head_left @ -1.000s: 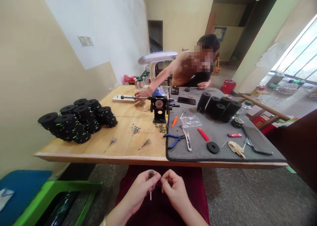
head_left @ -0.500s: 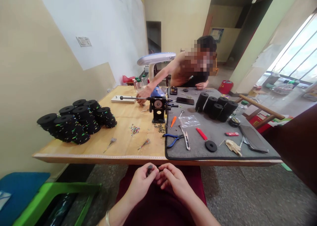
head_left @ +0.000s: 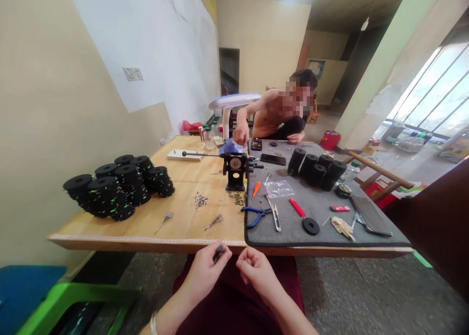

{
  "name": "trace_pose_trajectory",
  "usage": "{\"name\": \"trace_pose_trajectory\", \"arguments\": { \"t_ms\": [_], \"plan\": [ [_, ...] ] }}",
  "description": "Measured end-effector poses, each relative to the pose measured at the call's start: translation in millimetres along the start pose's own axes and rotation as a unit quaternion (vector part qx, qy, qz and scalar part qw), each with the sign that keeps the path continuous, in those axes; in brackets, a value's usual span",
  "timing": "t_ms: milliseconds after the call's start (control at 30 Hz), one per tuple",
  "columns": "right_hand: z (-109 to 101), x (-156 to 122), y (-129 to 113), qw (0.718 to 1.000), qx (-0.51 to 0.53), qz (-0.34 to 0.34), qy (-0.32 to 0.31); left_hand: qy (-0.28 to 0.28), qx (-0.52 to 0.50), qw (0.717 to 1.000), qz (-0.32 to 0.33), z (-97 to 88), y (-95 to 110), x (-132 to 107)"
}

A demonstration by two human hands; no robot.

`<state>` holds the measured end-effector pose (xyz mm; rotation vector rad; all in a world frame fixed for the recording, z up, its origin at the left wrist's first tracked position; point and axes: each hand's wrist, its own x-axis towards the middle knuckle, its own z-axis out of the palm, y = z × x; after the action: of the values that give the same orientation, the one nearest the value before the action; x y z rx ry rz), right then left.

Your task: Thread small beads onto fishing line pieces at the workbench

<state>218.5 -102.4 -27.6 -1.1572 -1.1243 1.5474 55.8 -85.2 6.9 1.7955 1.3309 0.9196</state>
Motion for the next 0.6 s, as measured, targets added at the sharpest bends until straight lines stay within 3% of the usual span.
{"name": "trace_pose_trajectory", "arguments": {
  "t_ms": [133,300,467,600],
  "plan": [
    [-1,1,13,0.997,0.064,-0.008,0.042,0.035,0.141,0.989,0.018,-35.5,-19,21],
    [-4,7,27,0.993,0.110,0.012,0.039,0.050,0.314,0.948,-0.014,-70.0,-39,57],
    [-8,13,34,0.993,0.111,0.023,0.016,0.025,0.369,0.929,-0.035,-72.7,-31,74],
    [-11,13,36,0.991,0.134,0.006,0.002,0.039,0.360,0.932,-0.016,-57.0,-12,86]
  ]
}}
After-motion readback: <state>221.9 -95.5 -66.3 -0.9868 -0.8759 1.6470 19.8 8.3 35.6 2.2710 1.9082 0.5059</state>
